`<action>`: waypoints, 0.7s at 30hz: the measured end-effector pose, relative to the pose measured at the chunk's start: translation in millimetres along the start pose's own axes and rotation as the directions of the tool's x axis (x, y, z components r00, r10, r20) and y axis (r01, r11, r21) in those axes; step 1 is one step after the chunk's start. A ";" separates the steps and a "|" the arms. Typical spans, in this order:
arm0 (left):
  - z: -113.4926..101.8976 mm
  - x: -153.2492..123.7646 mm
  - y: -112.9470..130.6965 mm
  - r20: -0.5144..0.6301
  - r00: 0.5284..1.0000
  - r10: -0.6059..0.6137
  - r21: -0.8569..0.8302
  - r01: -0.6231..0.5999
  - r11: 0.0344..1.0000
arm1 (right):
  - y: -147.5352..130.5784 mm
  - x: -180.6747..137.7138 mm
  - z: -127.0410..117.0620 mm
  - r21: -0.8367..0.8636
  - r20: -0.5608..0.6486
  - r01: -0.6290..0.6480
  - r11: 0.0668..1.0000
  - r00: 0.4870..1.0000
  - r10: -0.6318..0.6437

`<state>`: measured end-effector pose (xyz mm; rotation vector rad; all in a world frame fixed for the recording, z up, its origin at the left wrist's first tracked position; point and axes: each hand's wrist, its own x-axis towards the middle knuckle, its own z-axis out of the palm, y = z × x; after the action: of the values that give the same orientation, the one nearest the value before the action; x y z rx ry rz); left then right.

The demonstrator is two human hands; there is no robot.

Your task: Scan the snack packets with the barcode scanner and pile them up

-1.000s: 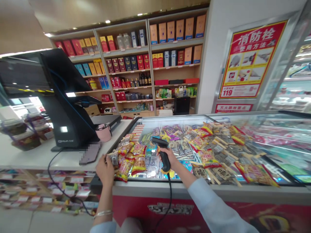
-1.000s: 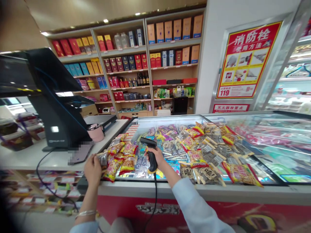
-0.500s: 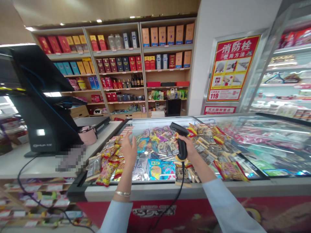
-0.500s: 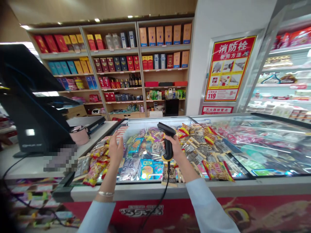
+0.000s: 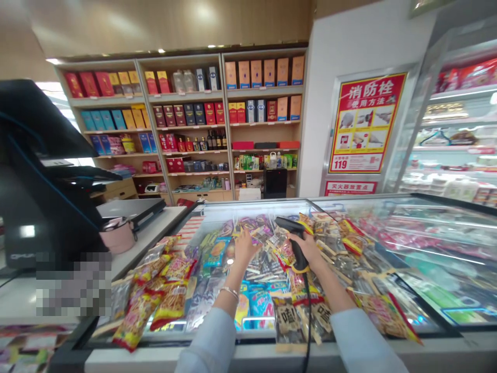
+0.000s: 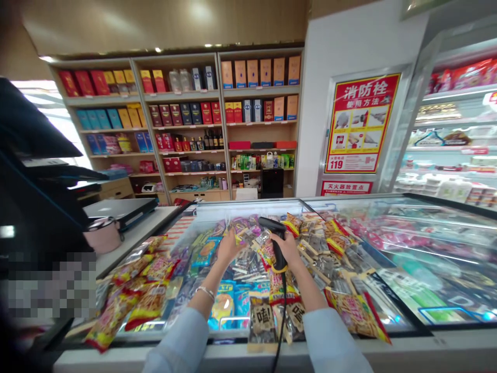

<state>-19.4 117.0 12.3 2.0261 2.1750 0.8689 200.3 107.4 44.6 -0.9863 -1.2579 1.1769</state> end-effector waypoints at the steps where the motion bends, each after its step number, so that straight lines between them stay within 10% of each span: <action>1: 4.7 3.5 1.8 0.018 1.000 0.006 0.018 -0.006 1.000 | 3.6 2.3 -1.5 0.009 -0.016 -0.014 1.000 1.000 0.014; 21: 31.0 11.8 4.0 0.056 0.998 -0.024 0.094 0.019 0.995 | 1.6 -10.4 5.0 0.138 -0.059 -0.169 0.976 0.982 0.178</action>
<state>-5.2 139.2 -8.1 2.0369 2.2430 0.7100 195.8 97.1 41.8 -1.0462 -1.0396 1.3306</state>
